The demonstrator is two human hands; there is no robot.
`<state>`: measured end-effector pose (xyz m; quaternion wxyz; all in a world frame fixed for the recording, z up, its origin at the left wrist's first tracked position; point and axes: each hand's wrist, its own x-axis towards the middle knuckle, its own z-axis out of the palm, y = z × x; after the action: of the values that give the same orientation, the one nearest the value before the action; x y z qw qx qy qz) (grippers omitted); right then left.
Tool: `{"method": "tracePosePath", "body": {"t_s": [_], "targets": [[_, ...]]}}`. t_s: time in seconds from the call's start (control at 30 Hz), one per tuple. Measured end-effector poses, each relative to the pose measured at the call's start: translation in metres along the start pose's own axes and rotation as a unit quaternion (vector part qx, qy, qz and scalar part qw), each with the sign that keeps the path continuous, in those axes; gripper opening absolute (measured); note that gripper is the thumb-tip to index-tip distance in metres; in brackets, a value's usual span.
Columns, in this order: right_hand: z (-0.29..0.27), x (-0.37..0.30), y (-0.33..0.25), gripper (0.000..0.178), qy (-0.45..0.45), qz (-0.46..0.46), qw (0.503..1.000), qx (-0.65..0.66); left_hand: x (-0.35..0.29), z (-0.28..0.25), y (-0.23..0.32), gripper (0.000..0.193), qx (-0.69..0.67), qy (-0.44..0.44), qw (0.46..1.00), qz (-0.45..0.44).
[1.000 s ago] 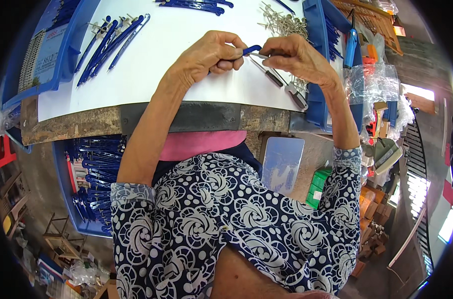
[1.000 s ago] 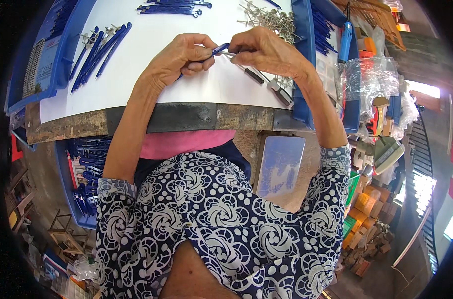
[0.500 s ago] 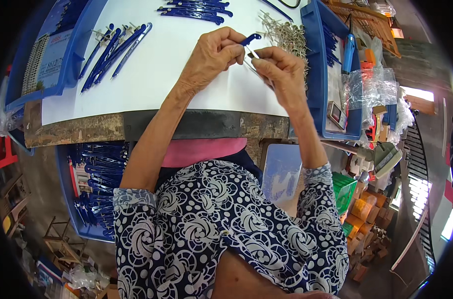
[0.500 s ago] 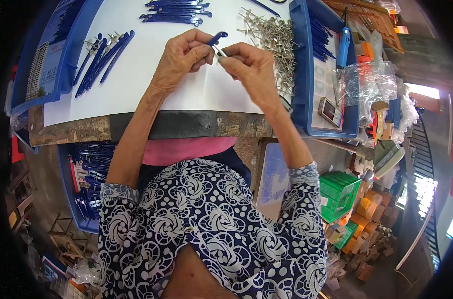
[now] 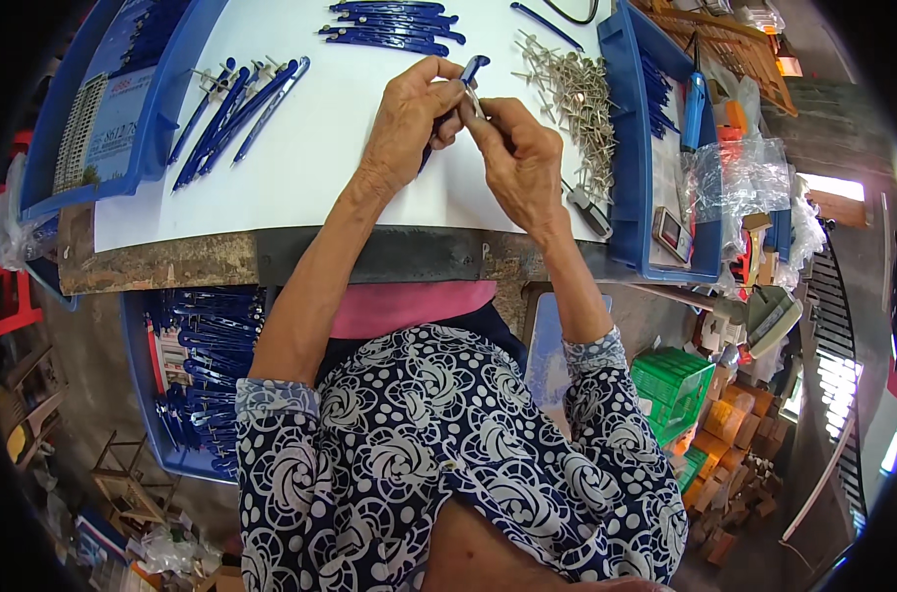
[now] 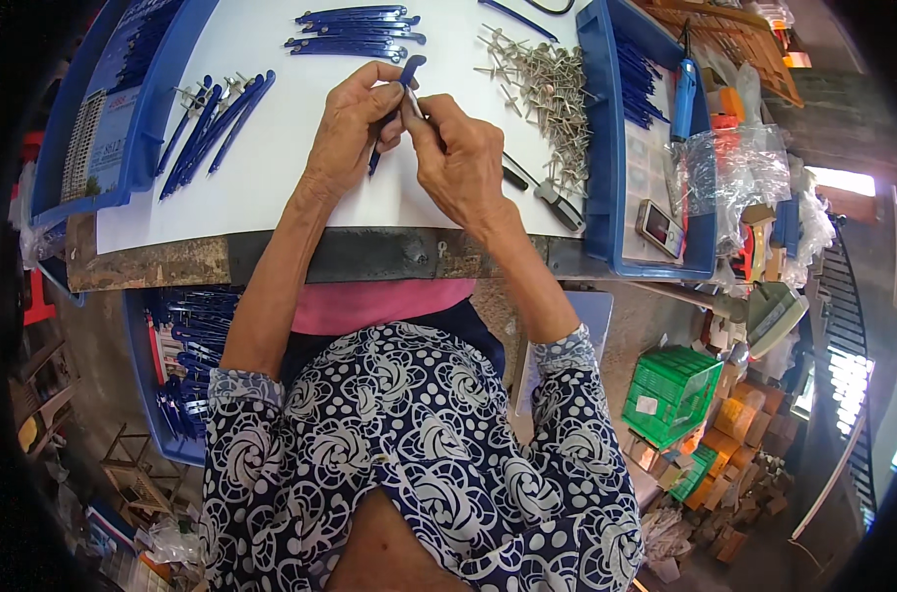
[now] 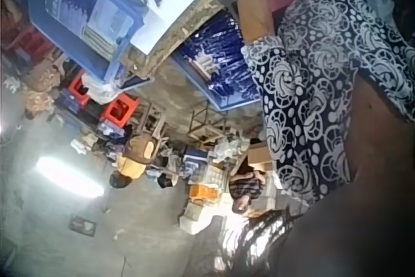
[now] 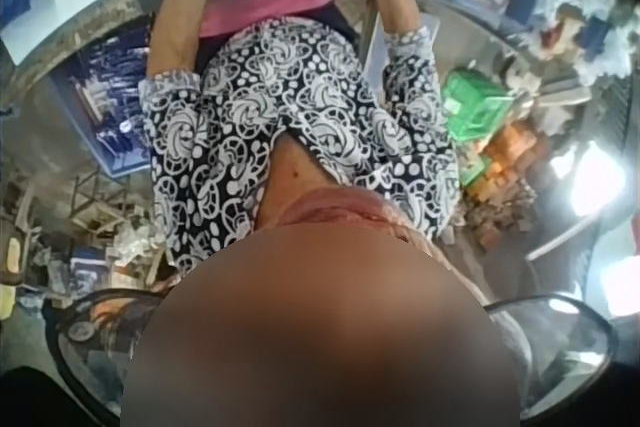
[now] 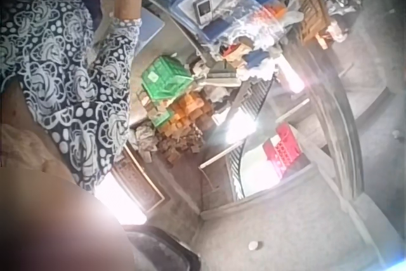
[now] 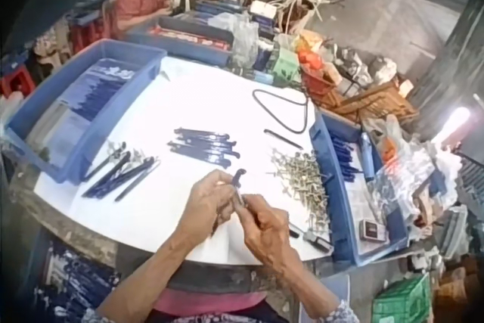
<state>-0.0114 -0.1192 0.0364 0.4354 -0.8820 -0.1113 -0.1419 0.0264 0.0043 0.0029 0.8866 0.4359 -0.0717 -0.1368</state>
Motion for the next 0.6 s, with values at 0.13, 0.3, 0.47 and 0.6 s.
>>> {"method": "tracePosePath", "body": {"t_s": [0.13, 0.3, 0.47, 0.6], "targets": [[-0.004, 0.001, -0.007, 0.012, -0.047, -0.024, 0.992, -0.111, 0.002, -0.005, 0.003, 0.012, -0.03, 0.003, 0.999, -0.016], [0.0, -0.004, -0.011, 0.015, -0.031, 0.04, 0.997, -0.057, 0.006, -0.017, 0.0, 0.013, -0.22, -0.061, 0.97, -0.084], [-0.001, -0.003, -0.01, 0.016, -0.009, 0.054, 0.998, -0.021, 0.006, -0.016, 0.001, 0.012, -0.236, -0.066, 0.965, -0.092], [-0.002, -0.003, -0.012, 0.017, -0.012, 0.07, 0.997, -0.012, 0.006, -0.017, -0.001, 0.012, -0.237, -0.072, 0.964, -0.092]]}}
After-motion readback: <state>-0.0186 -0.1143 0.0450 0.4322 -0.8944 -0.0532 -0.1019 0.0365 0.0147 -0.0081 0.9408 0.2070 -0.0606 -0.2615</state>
